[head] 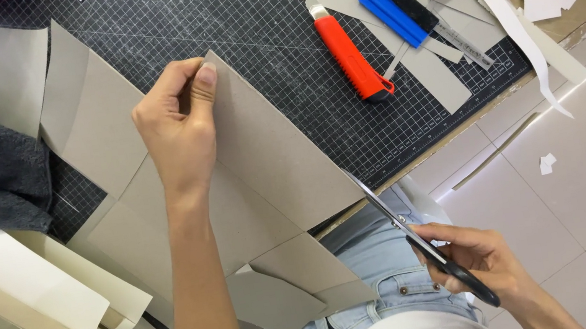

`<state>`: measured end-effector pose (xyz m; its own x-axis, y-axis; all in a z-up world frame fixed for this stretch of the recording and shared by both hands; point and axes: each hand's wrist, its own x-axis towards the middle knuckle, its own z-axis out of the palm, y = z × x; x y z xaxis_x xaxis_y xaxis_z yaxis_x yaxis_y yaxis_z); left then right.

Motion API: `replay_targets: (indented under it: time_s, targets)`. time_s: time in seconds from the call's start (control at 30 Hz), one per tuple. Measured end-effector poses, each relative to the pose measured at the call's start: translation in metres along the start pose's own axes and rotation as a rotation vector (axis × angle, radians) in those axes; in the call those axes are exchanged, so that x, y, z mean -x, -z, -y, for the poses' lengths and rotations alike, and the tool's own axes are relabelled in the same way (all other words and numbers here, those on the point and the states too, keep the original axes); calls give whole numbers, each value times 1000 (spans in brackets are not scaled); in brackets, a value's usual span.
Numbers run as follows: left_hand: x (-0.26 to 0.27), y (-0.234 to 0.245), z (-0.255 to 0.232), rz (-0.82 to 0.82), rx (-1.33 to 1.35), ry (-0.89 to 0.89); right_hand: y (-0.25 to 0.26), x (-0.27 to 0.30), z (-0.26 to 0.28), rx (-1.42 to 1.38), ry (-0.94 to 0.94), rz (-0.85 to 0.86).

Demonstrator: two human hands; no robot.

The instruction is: Cutting, folding, and gluing cardboard to assemble a box.

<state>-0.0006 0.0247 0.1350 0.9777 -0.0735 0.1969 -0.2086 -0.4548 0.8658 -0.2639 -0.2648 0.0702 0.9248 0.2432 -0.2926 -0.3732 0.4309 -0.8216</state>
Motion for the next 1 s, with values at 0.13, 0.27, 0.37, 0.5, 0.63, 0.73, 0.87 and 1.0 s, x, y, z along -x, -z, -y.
replay_targets:
  time_s: [0.13, 0.27, 0.37, 0.5, 0.63, 0.73, 0.87, 1.0]
  targets:
    - [0, -2, 3, -9, -27, -4, 9, 4, -8, -17, -40, -18]
    - [-1, -3, 3, 1, -44, 10, 10, 4, -9, -45, -17, -9]
    - [-2, -3, 3, 4, -45, 18, 9, 5, -10, -58, -15, -12]
    - [-3, -5, 3, 2, -35, 29, 8, 5, -8, -88, -48, -42]
    - [-4, -6, 7, -2, -44, 37, 8, 6, -12, -95, -53, -45]
    - [-5, -7, 10, -10, -65, 18, 6, 5, -11, -43, -34, -63]
    - [-4, -7, 12, 1, -46, 39, 2, 3, -10, -33, -26, -71]
    - [-5, -8, 13, 1, -37, 46, -2, 1, -5, -40, -84, -83]
